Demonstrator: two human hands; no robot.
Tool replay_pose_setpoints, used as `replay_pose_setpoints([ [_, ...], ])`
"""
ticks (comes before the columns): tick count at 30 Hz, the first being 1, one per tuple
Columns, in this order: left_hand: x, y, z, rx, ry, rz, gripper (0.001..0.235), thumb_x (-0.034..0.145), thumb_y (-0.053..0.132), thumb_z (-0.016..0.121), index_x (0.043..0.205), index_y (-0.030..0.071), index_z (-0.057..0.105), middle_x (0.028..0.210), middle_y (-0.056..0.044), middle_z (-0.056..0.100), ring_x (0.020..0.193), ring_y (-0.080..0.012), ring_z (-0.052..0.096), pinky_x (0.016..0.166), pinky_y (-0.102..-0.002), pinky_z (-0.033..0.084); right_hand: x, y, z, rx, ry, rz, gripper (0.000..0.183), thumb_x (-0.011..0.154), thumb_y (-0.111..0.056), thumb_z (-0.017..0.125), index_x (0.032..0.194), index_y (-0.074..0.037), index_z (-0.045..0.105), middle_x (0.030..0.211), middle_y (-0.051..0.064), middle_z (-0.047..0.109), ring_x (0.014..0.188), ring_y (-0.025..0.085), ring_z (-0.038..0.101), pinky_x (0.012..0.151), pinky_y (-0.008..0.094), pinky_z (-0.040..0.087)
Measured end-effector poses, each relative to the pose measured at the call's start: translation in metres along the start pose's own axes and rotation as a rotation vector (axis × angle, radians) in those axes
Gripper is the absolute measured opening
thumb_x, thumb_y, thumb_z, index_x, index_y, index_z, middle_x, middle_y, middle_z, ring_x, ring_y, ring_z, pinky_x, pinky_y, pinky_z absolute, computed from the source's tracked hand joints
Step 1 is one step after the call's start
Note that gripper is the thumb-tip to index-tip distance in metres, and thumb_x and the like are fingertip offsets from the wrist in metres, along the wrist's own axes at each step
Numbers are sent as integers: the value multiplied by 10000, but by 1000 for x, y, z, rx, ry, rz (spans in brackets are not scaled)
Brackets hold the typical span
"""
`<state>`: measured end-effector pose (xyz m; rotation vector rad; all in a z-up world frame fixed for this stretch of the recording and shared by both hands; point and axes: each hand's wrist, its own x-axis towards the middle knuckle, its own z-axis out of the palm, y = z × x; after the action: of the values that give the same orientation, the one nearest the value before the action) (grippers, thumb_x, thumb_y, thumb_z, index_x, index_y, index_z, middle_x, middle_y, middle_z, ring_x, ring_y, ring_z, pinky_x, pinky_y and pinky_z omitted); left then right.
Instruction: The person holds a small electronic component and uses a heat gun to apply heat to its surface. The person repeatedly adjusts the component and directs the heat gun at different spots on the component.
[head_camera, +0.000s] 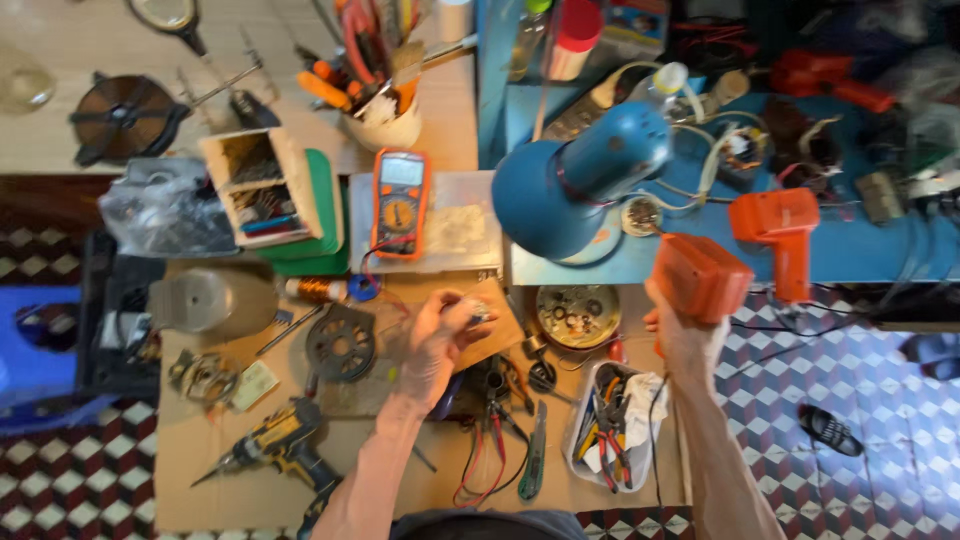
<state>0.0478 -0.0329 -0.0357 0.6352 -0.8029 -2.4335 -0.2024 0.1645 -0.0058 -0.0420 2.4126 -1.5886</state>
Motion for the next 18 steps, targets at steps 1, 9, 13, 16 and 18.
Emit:
replay_pose_setpoints([
  [1, -1, -7, -4, 71, -5, 8, 274, 973, 164, 681, 1162, 24, 539, 1141, -130, 676, 1062, -225, 711, 932, -339, 594, -6, -2, -3, 34, 7, -16, 235, 890, -196, 809, 989, -53, 651, 682, 51, 640, 454, 119, 494, 383, 271, 363],
  [9, 4, -41, -34, 403, -22, 116, 321, 895, 20, 778, 1129, 26, 558, 1269, -180, 696, 1098, -155, 682, 957, -292, 585, -111, 22, -20, -335, -181, -28, 213, 978, -275, 739, 1039, -75, 701, 746, 33, 696, 538, 120, 578, 498, 275, 496],
  [13, -1, -40, -35, 271, -61, 60, 299, 905, 52, 755, 1116, 46, 542, 1341, -147, 666, 1125, -138, 679, 979, -284, 585, -140, 52, -13, -345, -339, -176, 195, 954, -244, 692, 1019, -66, 737, 785, 28, 739, 545, 123, 656, 498, 290, 564],
  [16, -3, -32, -31, 205, -32, -21, 294, 930, 81, 749, 1150, 37, 560, 1277, -195, 690, 1054, -165, 692, 933, -300, 589, -155, 63, -6, -278, -433, -437, 156, 949, -184, 696, 1022, -65, 765, 808, 29, 749, 629, 84, 698, 533, 245, 614],
  [18, -1, -30, -27, 182, -53, -18, 284, 934, 100, 747, 1137, 32, 560, 1296, -183, 691, 1044, -167, 698, 936, -308, 595, -160, 64, -6, -233, -409, -166, 120, 927, -175, 723, 967, -73, 771, 735, 36, 752, 549, 98, 674, 479, 270, 591],
])
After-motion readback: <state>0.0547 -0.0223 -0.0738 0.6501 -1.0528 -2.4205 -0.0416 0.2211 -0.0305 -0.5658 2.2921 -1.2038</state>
